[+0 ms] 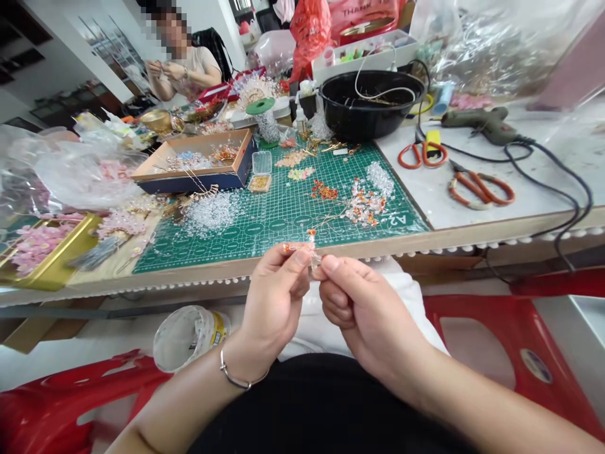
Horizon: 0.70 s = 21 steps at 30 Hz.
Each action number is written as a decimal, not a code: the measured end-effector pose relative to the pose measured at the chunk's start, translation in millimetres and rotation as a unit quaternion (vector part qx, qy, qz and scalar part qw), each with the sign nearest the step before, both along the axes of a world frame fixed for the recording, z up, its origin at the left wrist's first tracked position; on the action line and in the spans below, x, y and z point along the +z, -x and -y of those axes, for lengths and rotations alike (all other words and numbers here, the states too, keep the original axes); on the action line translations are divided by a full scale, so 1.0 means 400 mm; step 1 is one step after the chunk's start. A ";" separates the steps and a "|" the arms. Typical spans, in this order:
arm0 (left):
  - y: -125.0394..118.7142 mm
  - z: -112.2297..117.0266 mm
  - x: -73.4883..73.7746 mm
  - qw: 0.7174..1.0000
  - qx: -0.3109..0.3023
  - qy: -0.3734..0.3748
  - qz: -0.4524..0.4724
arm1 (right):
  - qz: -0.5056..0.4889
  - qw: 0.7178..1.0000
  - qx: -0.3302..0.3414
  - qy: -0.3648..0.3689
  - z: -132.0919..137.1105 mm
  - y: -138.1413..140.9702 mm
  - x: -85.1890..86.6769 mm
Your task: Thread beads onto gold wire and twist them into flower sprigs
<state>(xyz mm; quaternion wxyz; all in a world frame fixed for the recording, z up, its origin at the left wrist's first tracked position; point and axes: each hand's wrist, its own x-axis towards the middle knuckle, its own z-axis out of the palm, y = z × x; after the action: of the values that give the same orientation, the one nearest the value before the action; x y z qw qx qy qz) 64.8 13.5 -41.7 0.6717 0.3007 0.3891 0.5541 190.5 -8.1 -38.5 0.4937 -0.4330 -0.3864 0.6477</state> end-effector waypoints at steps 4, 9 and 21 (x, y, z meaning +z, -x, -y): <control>0.010 -0.002 -0.008 0.995 0.031 -0.063 -0.072 | -0.029 0.999 -0.001 0.033 0.011 -0.004 0.010; 0.033 0.003 -0.016 0.978 0.035 -0.115 -0.169 | 0.027 0.999 -0.022 0.032 0.035 -0.025 0.013; 0.048 0.028 0.010 0.931 -0.036 -0.194 -0.309 | 0.475 0.793 -0.031 -0.380 0.017 -0.103 0.084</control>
<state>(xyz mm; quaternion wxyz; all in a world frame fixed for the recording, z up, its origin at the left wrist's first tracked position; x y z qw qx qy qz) 45.7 2.5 -37.6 0.4668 0.5951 0.4512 0.4736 231.8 -14.8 -4.7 0.3925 -0.4756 -0.7735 0.1463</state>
